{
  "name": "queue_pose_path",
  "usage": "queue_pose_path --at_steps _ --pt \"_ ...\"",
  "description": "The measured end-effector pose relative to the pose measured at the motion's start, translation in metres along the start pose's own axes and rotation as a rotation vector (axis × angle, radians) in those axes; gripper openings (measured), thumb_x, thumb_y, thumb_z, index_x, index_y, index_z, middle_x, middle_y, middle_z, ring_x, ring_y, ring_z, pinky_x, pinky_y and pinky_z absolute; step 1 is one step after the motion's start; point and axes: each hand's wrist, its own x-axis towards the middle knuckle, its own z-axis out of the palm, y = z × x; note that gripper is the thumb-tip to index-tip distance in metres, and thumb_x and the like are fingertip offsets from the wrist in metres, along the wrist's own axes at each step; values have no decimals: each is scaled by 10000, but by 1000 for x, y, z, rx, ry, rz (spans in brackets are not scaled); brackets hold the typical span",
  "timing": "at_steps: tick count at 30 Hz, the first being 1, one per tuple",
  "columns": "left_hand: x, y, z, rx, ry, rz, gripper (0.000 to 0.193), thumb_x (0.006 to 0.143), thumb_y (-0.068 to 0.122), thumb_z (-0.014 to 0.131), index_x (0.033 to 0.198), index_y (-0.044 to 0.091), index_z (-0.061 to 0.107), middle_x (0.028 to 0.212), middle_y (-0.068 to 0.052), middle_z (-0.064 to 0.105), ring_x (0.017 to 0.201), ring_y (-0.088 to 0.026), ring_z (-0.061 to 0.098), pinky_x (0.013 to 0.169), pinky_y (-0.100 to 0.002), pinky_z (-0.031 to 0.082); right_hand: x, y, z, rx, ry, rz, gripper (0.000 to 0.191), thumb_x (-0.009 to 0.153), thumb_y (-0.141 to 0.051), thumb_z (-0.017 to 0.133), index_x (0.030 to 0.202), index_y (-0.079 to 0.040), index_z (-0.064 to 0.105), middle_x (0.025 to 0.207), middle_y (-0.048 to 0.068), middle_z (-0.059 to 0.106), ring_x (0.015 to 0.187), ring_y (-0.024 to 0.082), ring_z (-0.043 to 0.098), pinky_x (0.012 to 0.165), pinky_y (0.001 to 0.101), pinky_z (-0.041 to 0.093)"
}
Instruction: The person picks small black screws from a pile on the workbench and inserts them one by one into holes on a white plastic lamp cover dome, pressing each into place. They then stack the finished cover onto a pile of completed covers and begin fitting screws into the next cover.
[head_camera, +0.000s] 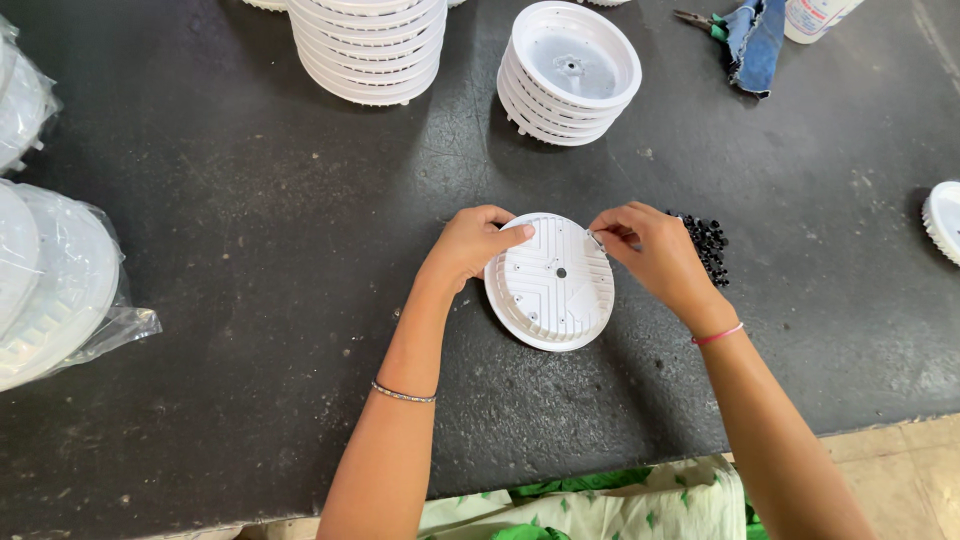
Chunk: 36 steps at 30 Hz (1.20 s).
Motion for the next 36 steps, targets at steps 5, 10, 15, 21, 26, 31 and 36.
queue_pose_path --at_steps 5,10,15,21,26,31,36 --pt "1 1 1 14 5 12 421 829 242 801 1107 -62 713 836 -136 734 652 -162 720 491 -278 572 2 -2 0 -30 -17 -6 145 905 -79 709 1035 -19 730 966 90 711 795 214 719 757 323 583" --pt "-2 5 2 24 15 -6 412 826 235 791 1106 -55 706 833 -136 744 653 -170 735 494 -282 586 2 -1 1 -46 -28 3 141 909 -82 705 1037 -33 738 977 85 710 796 214 720 753 324 587" --pt "-5 9 3 23 17 -4 408 826 230 791 1107 -55 711 831 -139 745 650 -174 737 493 -282 588 3 2 4 -41 -16 -25 135 915 -80 703 1037 -36 738 990 82 708 819 213 724 766 314 597" --pt "-5 9 4 27 26 -10 402 828 223 789 1106 -55 707 822 -136 739 641 -169 737 486 -278 588 0 6 8 -55 30 -27 123 909 -76 723 1024 -44 751 936 77 699 757 208 699 707 316 570" --pt "-3 5 3 9 8 -5 403 826 221 795 1103 -59 712 824 -138 738 636 -163 720 475 -279 572 -3 7 14 -18 107 -50 117 895 -54 729 1009 -48 757 914 64 689 741 200 679 688 312 551" --pt "0 2 4 5 8 9 402 824 225 801 1097 -57 713 826 -135 741 650 -162 725 491 -280 577 -3 10 13 -22 89 -27 120 887 -38 732 999 -60 771 909 59 696 726 197 672 677 314 540" --pt "1 -2 2 100 49 7 384 818 250 807 1084 -19 739 819 -94 733 634 -139 684 482 -283 525 -2 10 15 -18 84 -25 129 891 -30 727 1009 -58 768 921 70 703 757 189 696 701 301 555"
